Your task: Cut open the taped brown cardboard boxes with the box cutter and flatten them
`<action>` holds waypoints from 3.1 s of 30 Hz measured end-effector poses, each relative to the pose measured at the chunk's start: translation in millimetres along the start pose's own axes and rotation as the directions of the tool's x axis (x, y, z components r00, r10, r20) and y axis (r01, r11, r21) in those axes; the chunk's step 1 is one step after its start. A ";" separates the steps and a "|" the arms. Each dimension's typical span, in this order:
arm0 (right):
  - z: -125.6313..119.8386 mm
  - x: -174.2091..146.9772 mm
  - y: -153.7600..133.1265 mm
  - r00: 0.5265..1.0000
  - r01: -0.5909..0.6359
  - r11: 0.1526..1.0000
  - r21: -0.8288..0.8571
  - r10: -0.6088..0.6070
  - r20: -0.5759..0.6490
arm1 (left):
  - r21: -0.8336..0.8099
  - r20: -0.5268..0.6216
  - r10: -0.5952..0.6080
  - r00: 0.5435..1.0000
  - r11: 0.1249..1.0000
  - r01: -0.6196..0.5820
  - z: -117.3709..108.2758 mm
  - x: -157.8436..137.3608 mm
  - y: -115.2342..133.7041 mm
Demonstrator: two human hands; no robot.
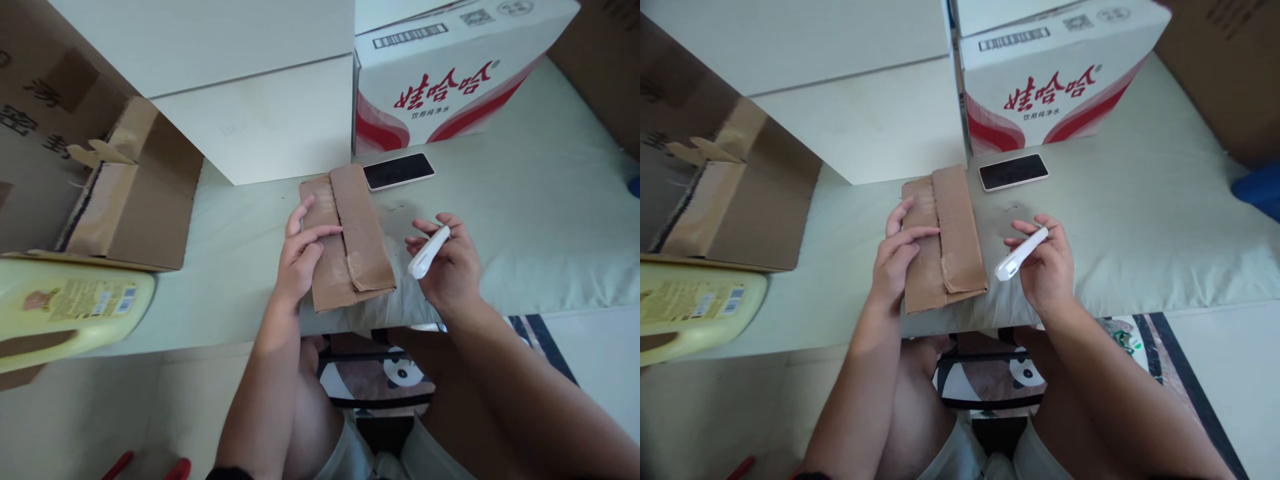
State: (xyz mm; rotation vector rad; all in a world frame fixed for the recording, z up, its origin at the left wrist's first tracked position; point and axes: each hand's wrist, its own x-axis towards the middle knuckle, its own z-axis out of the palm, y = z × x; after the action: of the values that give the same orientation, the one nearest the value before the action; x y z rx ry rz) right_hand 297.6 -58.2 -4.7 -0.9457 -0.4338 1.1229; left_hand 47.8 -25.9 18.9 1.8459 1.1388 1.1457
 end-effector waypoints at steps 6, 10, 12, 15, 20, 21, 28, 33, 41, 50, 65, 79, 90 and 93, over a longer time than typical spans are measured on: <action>3.8 -7.1 -7.6 0.987 -0.031 0.999 -0.027 0.035 0.159 | 0.044 -0.064 -0.020 0.998 0.999 0.022 10.0 -4.3 3.6; 4.6 -17.0 -16.4 0.923 -0.116 0.992 -0.045 0.124 0.364 | 0.082 -0.096 -0.010 0.995 0.996 0.018 13.5 -5.8 3.9; 5.8 -20.0 -18.2 0.916 -0.157 0.986 -0.049 0.164 0.367 | 0.084 -0.101 -0.015 0.995 0.996 0.023 14.1 -5.6 4.1; 8.9 -20.6 -18.2 0.914 -0.192 0.981 -0.033 0.190 0.357 | 0.081 -0.097 -0.026 0.995 0.996 0.034 14.5 -5.0 5.1; 13.2 -19.7 -15.9 0.926 -0.178 0.983 -0.032 0.179 0.332 | 0.046 -0.092 -0.035 0.995 0.998 0.039 14.1 -4.5 6.7; 13.3 -19.9 -15.4 0.929 -0.172 0.985 -0.035 0.174 0.326 | 0.042 -0.089 -0.034 0.995 0.998 0.038 14.1 -4.6 6.7; 12.0 -20.9 -13.4 0.919 -0.145 0.987 -0.068 0.160 0.361 | 0.077 -0.105 0.010 0.994 0.997 -0.002 15.0 -6.8 0.5; 12.5 -19.6 -9.7 0.920 -0.142 0.984 -0.111 0.172 0.352 | 0.079 -0.115 0.062 0.991 0.995 -0.053 16.5 -7.7 -4.5; 15.5 -18.2 -2.3 0.939 -0.110 0.979 -0.170 0.158 0.307 | 0.101 -0.099 0.104 0.990 0.990 -0.094 13.8 -6.0 -5.7; 21.2 -22.8 3.2 0.955 0.019 0.982 -0.189 0.038 0.294 | 0.114 -0.079 0.117 0.990 0.988 -0.108 10.7 -7.5 -3.9; 10.5 -15.9 -1.8 0.925 0.233 0.970 -0.070 -0.199 0.324 | -0.005 -0.172 0.106 0.979 0.994 -0.108 25.2 -5.5 -15.7; 11.0 -30.6 -12.9 0.543 0.816 0.515 -0.262 -0.529 0.652 | 0.082 -0.162 0.110 0.981 0.992 -0.098 20.4 -4.0 -11.8; 20.5 -34.4 -15.8 0.444 0.894 0.359 -0.266 -0.646 0.621 | 0.039 -0.197 0.109 0.974 0.994 -0.103 22.5 -3.0 -9.8; 24.5 -39.8 -18.3 0.454 0.890 0.369 -0.268 -0.662 0.597 | 0.028 -0.190 0.113 0.975 0.994 -0.109 22.5 -3.5 -10.7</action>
State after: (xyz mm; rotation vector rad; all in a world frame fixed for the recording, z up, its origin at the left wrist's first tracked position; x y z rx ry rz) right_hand 274.1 -86.0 29.9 -0.8009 -1.4776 0.2005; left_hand 64.1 -27.0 -0.1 1.8643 1.1657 1.4063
